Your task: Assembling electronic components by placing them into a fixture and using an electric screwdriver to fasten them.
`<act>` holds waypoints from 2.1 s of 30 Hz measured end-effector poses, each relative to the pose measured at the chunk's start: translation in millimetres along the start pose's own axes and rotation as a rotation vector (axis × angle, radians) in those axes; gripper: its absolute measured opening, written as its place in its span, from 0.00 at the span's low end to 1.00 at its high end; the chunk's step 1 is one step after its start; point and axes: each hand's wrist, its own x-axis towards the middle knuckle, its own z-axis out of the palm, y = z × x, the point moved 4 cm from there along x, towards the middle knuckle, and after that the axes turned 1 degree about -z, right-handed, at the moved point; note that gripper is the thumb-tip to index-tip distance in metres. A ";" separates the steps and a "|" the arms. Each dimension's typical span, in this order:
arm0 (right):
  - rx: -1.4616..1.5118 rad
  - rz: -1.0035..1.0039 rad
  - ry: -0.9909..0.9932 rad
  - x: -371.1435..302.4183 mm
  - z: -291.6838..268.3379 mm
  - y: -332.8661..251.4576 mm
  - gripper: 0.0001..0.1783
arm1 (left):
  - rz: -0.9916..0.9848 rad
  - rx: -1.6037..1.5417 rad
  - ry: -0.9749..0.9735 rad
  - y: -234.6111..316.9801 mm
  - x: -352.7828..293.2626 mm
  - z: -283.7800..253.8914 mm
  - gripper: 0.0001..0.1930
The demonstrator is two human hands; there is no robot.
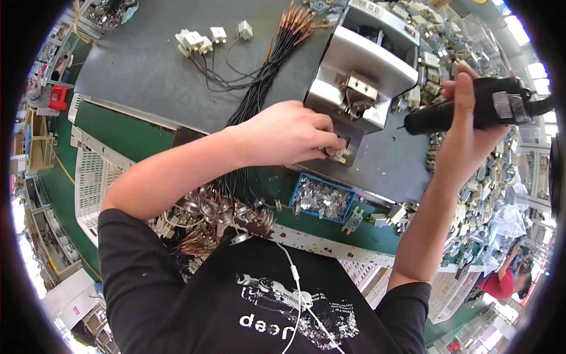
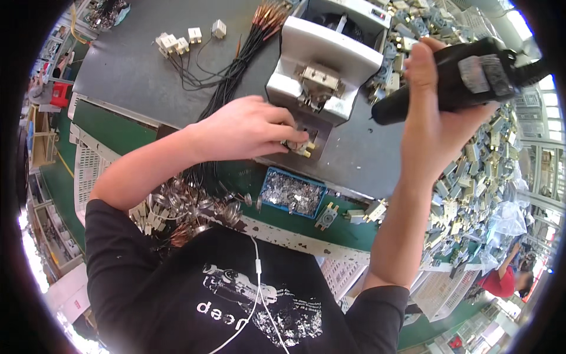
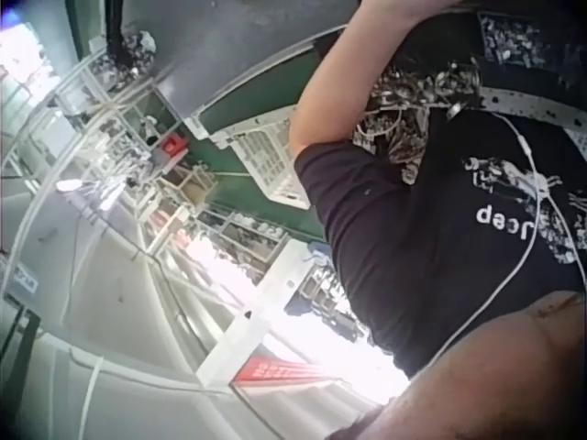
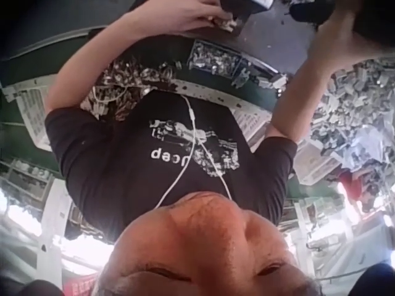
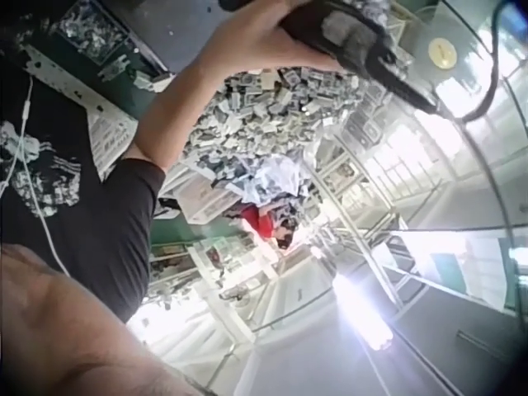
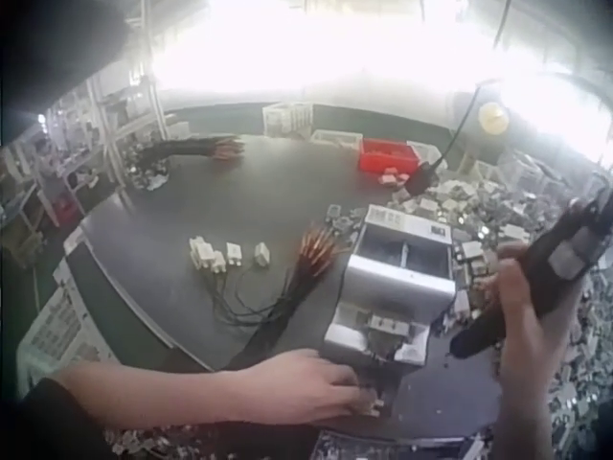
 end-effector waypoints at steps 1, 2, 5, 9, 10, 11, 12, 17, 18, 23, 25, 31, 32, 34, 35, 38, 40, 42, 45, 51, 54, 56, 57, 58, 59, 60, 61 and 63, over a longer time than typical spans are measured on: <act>0.015 0.038 0.048 -0.1 -4.8 5.0 0.37 | 0.015 0.010 0.012 2.6 -0.7 1.7 0.18; 0.024 0.044 0.045 -0.3 -5.8 8.1 0.37 | 0.025 0.033 0.029 2.4 0.2 0.8 0.19; -0.160 -0.119 0.066 -5.8 -11.9 7.1 0.39 | 0.042 0.060 0.032 -0.6 -0.1 1.8 0.20; -0.155 -0.289 0.080 -35.8 -42.8 2.4 0.35 | -0.588 -0.083 0.591 -36.0 -29.5 -75.8 0.17; -0.137 -0.332 0.081 -44.5 -48.6 -0.4 0.34 | -0.456 0.244 0.817 -48.8 -41.2 -113.1 0.15; -0.103 -0.380 0.080 -51.0 -49.8 -5.8 0.32 | -0.309 0.592 1.027 -53.1 -55.1 -142.6 0.14; -0.100 -0.431 0.083 -58.0 -53.3 -5.6 0.31 | -0.304 0.591 1.030 -51.7 -56.1 -137.7 0.14; -0.164 -0.420 0.039 -61.3 -92.0 12.1 0.23 | -0.279 0.188 -0.275 5.4 -42.1 -16.6 0.09; -0.251 -0.280 -0.043 -56.4 -96.0 19.0 0.21 | -0.361 0.031 -0.474 10.7 -44.8 -0.3 0.08; -0.972 0.030 -0.477 -43.8 -73.6 100.4 0.12 | -0.208 0.172 -0.681 10.8 -42.2 37.0 0.07; -1.075 -0.005 -0.475 -45.2 -61.7 110.3 0.14 | -0.155 0.156 -0.705 12.4 -44.8 43.5 0.07; -1.125 -0.171 -0.575 -51.2 -54.1 125.0 0.16 | -0.117 0.181 -0.690 10.2 -46.3 42.2 0.09; -1.131 -0.166 -0.603 -51.6 -54.9 124.8 0.15 | -0.118 0.180 -0.690 10.4 -45.1 42.4 0.09; -1.127 -0.091 -0.586 -49.6 -52.2 126.0 0.15 | -0.131 0.170 -0.726 11.6 -41.7 44.8 0.10; -1.127 -0.012 -0.564 -49.0 -53.1 126.9 0.15 | -0.126 0.169 -0.729 12.6 -39.4 45.2 0.10; -1.179 0.043 -0.541 -51.0 -58.0 147.1 0.16 | -0.158 0.176 -0.809 14.2 -35.8 48.1 0.10; -1.207 0.094 -0.615 -54.0 -64.1 154.2 0.18 | -0.169 0.178 -0.831 15.3 -35.5 47.7 0.09; -1.231 0.143 -0.689 -56.7 -67.4 150.9 0.21 | -0.177 0.175 -0.834 16.4 -34.4 51.7 0.09; -1.097 0.004 -0.672 -57.1 -63.3 122.7 0.20 | -0.169 0.158 -0.823 16.0 -35.4 54.9 0.08; -0.926 0.125 -0.730 -61.8 -71.8 123.3 0.23 | -0.177 0.129 -0.886 17.7 -36.2 58.9 0.09; -0.491 0.629 -0.579 -77.7 -89.9 123.8 0.21 | -0.222 0.092 -0.913 15.4 -37.3 57.9 0.09; 0.193 0.856 -0.384 -90.5 -86.3 108.2 0.21 | -0.246 0.064 -0.901 14.4 -37.4 50.7 0.10; 0.284 0.888 -0.347 -94.0 -82.4 97.9 0.22 | -0.236 -0.006 -0.787 15.5 -35.2 40.4 0.10; 0.282 0.893 -0.342 -98.1 -80.1 90.0 0.22 | -0.226 -0.075 -0.672 16.9 -31.5 29.4 0.10; 0.373 0.900 -0.319 -101.8 -76.0 83.0 0.22 | -0.220 -0.134 -0.636 17.3 -28.1 20.0 0.09; 0.464 0.905 -0.296 -105.1 -72.7 76.5 0.22 | -0.219 -0.136 -0.640 16.7 -27.0 14.0 0.09; 0.526 0.925 -0.286 -108.2 -70.1 71.0 0.24 | -0.209 -0.230 -0.517 16.6 -24.0 4.8 0.09; 0.566 0.922 -0.297 -111.3 -64.6 54.0 0.25 | -0.246 -0.374 -0.344 14.2 -21.9 -14.1 0.08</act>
